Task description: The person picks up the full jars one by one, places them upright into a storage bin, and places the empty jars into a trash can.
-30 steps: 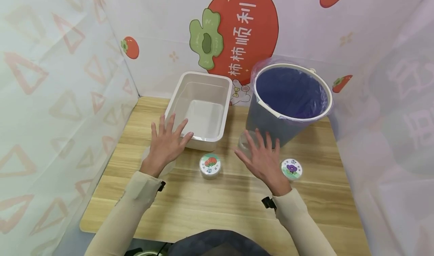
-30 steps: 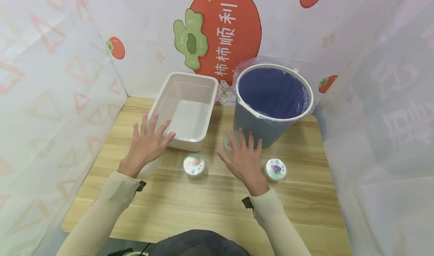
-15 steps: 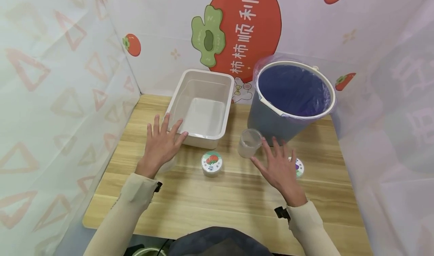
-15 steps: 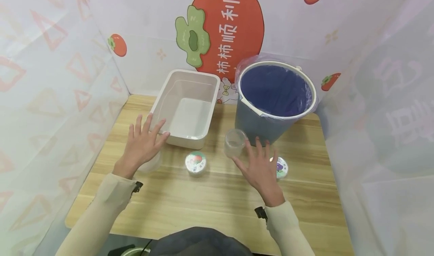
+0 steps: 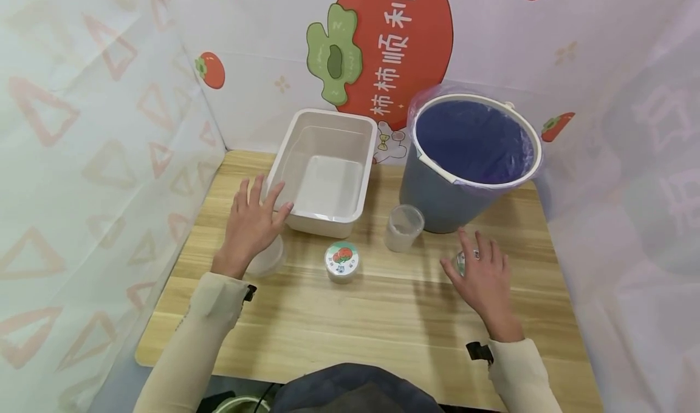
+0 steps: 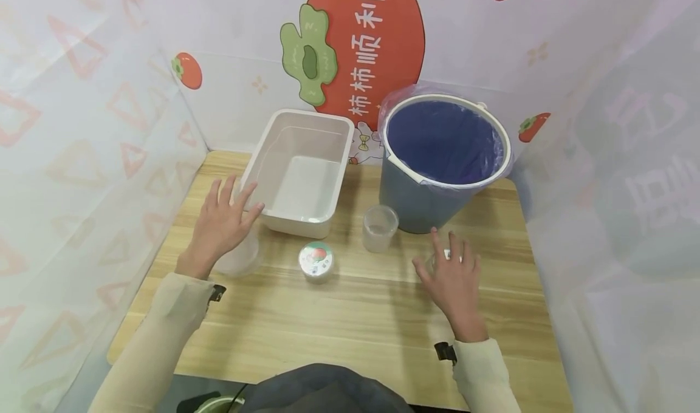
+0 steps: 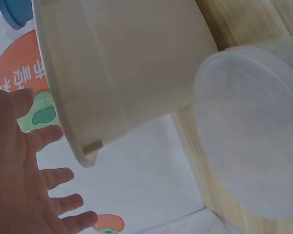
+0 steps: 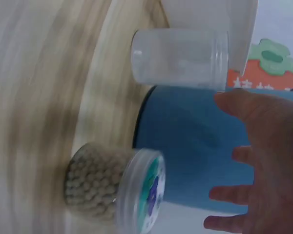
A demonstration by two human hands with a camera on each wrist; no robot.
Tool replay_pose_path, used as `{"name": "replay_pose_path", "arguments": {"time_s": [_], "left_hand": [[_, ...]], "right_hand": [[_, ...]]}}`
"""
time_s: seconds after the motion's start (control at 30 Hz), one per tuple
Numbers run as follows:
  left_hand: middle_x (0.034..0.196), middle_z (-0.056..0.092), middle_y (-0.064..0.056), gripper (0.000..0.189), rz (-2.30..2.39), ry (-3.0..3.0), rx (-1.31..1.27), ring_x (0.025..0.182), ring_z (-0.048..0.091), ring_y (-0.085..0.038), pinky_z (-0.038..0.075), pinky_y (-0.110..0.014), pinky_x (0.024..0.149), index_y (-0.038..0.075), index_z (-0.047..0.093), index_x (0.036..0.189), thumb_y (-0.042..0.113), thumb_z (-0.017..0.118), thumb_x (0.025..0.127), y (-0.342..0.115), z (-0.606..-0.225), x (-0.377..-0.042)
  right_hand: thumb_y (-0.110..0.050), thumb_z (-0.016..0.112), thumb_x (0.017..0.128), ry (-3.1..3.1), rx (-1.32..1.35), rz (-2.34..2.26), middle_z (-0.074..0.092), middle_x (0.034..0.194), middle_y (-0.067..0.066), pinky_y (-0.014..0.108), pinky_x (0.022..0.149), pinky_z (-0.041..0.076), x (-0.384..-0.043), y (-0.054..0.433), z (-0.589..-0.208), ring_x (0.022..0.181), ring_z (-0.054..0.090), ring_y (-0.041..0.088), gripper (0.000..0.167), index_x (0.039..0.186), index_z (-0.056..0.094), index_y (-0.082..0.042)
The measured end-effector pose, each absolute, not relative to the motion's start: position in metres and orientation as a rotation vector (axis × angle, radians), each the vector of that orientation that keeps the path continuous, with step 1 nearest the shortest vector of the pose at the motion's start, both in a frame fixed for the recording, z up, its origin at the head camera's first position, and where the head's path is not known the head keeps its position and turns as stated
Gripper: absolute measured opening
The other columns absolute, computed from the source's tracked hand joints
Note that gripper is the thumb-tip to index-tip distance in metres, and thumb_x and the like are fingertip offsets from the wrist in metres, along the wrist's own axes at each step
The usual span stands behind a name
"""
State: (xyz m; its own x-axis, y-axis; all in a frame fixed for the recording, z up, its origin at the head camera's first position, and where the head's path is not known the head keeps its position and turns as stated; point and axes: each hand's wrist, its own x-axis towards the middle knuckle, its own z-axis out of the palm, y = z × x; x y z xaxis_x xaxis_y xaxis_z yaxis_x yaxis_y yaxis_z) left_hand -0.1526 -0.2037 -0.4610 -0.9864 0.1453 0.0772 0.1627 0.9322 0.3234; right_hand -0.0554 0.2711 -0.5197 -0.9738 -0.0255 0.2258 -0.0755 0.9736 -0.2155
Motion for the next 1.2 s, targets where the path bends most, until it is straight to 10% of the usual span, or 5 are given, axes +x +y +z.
{"name": "replay_pose_path", "arguments": {"time_s": [0.53, 1.2], "left_hand": [[0.183, 0.004, -0.021, 0.069, -0.596, -3.094, -0.334, 0.168, 0.002, -0.049, 0.01, -0.067, 0.135, 0.011, 0.03, 0.173, 0.051, 0.04, 0.117, -0.211, -0.482, -0.169], [0.183, -0.017, -0.013, 0.077, -0.733, -3.194, -0.364, 0.168, 0.008, -0.05, 0.004, -0.064, 0.136, 0.009, 0.016, 0.176, 0.057, 0.028, 0.117, -0.209, -0.484, -0.172]], "right_hand": [[-0.045, 0.075, 0.102, -3.069, -0.135, 0.632, 0.026, 0.171, 0.034, 0.089, 0.088, 0.048, -0.052, 0.297, -0.55, 0.149, 0.031, 0.066, 0.085, 0.169, 0.034, -0.013], [-0.033, 0.08, 0.099, -3.046, -0.146, 0.715, 0.041, 0.156, 0.035, 0.082, 0.088, 0.052, -0.057, 0.304, -0.561, 0.137, 0.045, 0.063, 0.078, 0.161, 0.042, -0.007]]}}
